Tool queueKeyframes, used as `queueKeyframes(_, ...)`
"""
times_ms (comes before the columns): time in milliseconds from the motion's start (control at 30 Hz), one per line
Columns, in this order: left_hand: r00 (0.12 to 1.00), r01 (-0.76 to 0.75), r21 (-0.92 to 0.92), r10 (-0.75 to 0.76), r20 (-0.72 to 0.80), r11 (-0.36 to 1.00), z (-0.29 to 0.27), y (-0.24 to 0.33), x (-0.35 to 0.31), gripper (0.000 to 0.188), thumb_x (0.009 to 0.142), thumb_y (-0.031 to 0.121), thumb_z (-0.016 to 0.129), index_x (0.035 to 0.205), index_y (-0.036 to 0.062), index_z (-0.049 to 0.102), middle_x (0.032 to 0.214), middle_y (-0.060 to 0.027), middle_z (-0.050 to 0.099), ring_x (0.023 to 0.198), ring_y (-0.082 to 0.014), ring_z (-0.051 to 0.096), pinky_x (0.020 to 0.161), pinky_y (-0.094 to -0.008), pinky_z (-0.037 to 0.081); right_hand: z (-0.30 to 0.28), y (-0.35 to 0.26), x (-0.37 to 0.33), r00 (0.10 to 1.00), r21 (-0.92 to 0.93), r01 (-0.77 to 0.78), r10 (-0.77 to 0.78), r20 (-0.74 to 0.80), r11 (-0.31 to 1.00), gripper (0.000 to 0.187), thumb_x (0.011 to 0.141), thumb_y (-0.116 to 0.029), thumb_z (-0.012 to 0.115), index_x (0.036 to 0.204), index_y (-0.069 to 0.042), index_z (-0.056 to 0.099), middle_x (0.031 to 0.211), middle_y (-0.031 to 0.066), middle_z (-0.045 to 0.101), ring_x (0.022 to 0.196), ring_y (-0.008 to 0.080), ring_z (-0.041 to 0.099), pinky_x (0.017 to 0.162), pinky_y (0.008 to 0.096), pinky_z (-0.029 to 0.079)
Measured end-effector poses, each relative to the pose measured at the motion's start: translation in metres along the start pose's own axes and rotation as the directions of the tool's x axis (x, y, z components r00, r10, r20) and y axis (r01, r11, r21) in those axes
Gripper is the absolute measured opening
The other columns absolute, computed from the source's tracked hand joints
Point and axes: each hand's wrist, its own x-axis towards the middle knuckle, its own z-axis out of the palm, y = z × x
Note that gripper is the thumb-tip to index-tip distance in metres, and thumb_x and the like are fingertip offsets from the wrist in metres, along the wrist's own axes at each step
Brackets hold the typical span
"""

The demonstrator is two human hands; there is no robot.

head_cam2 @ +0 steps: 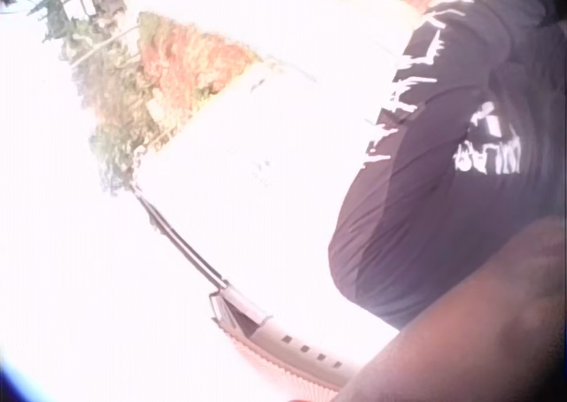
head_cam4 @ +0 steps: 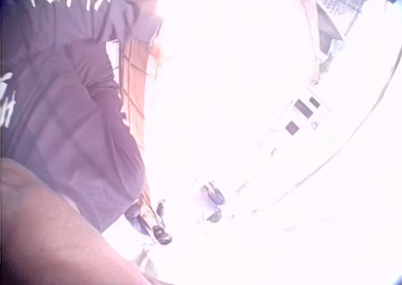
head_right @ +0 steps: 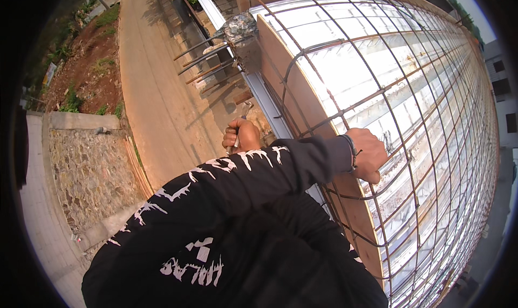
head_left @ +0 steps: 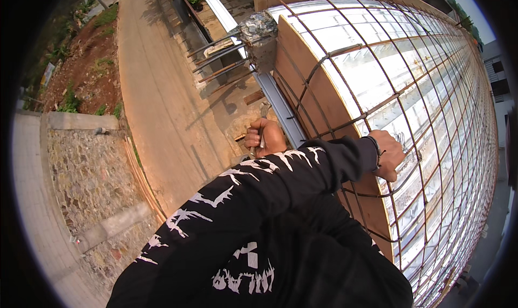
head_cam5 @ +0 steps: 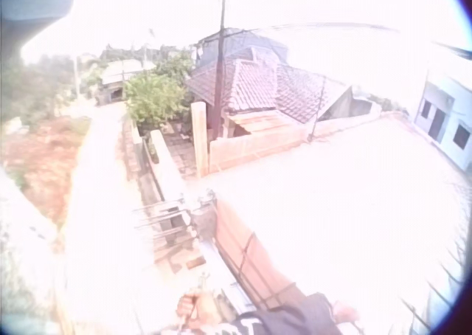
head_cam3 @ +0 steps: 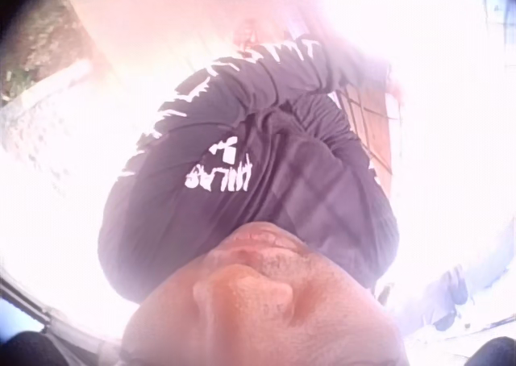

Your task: The person secures a metal grid to a curved roof frame using pliers and wire ties. They repeatedly wrap wire around the frame and grid, then twist and tighten the wire to fasten the components together.

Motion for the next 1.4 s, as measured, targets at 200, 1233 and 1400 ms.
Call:
queueKeyframes(200, 0.994, 0.025, -0.010, -0.024, 0.105, 1.000, -0.009, 0.008, 0.003, 0.041, 0.074, 0.043, 0.063, 0.081, 0.0035, 0.071, 0.084, -0.0169, 0.070, 0.080, -0.0366, 0.068, 0.069, -0.0475, 0.053, 0.028, -0.061, -0.059, 0.805, -0.216, 0.589, -0.542, 0.243, 0.779, 0.024, 0.077, 0.004, 0.050, 0.098, -0.007, 0.044, 0.071, 0.0010, 0.042, 0.051, 0.0071, 0.030, 0.046, 0.0241, 0.026)
queueKeyframes(1233, 0.992, -0.023, 0.032, 0.019, 0.126, 0.999, -0.009, 0.003, 0.005, 0.042, 0.082, 0.040, 0.056, 0.085, 0.0002, 0.070, 0.087, -0.0212, 0.069, 0.081, -0.0375, 0.067, 0.073, -0.0450, 0.054, -0.086, -0.001, -0.104, 0.946, -0.782, 0.285, -0.295, 0.136, 0.554, 0.018, 0.084, -0.014, 0.064, 0.099, -0.005, 0.061, 0.073, 0.0039, 0.058, 0.058, 0.0140, 0.054, 0.055, 0.0300, 0.046)
queueKeyframes(1400, 0.911, -0.098, -0.273, 0.196, 0.363, 0.957, -0.014, -0.014, 0.031, 0.043, 0.097, 0.035, 0.052, 0.089, -0.0026, 0.071, 0.079, -0.0135, 0.070, 0.072, -0.0220, 0.067, 0.069, -0.0366, 0.053, -0.107, 0.006, -0.161, 0.973, -0.752, 0.159, -0.232, 0.008, 0.640, 0.011, 0.086, -0.013, 0.063, 0.092, -0.005, 0.058, 0.068, 0.0013, 0.052, 0.050, 0.0096, 0.046, 0.043, 0.0269, 0.038)
